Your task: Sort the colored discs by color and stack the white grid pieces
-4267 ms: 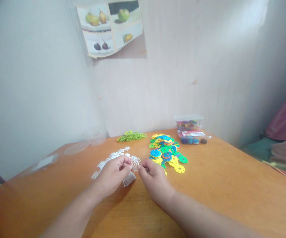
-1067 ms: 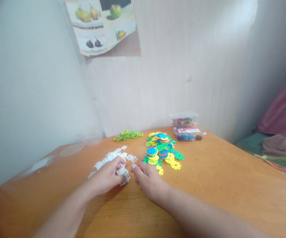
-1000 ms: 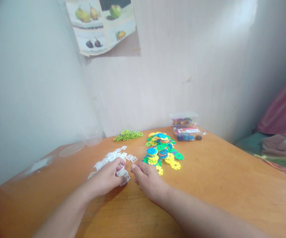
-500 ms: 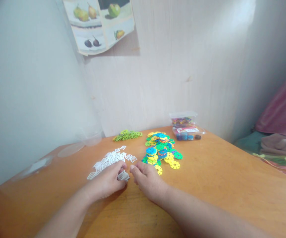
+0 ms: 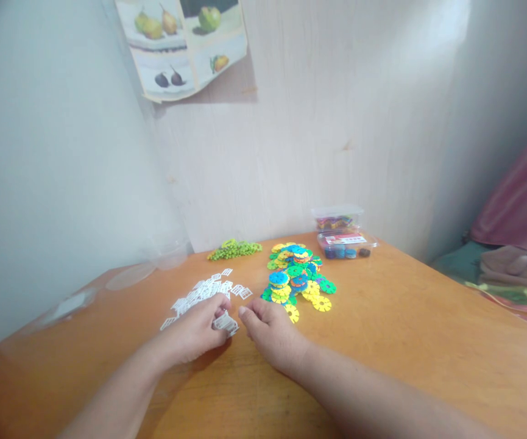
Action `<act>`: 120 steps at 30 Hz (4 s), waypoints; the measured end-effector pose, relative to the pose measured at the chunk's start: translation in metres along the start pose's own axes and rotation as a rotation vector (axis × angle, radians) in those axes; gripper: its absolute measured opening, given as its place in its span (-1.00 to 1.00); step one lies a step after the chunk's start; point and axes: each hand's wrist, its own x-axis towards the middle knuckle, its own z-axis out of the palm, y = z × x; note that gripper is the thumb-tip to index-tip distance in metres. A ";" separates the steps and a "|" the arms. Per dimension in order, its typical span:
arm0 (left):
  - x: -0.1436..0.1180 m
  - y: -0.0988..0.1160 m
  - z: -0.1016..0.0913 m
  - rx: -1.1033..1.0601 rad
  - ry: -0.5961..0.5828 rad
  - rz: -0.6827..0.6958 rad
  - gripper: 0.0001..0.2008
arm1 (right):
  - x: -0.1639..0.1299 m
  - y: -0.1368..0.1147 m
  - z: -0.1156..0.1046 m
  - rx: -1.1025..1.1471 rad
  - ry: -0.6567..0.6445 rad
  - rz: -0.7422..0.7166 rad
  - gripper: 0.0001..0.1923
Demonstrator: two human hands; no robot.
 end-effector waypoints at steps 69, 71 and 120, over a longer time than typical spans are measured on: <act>-0.003 0.012 0.002 0.092 0.009 -0.014 -0.86 | 0.004 0.002 -0.002 -0.070 0.126 -0.037 -0.70; -0.003 0.012 0.002 0.088 0.008 0.000 -0.86 | 0.003 0.000 -0.002 -0.074 0.120 -0.027 -0.71; -0.021 -0.104 -0.034 0.203 0.206 -0.114 -0.67 | -0.005 0.019 -0.006 -0.275 -0.114 -0.036 -0.57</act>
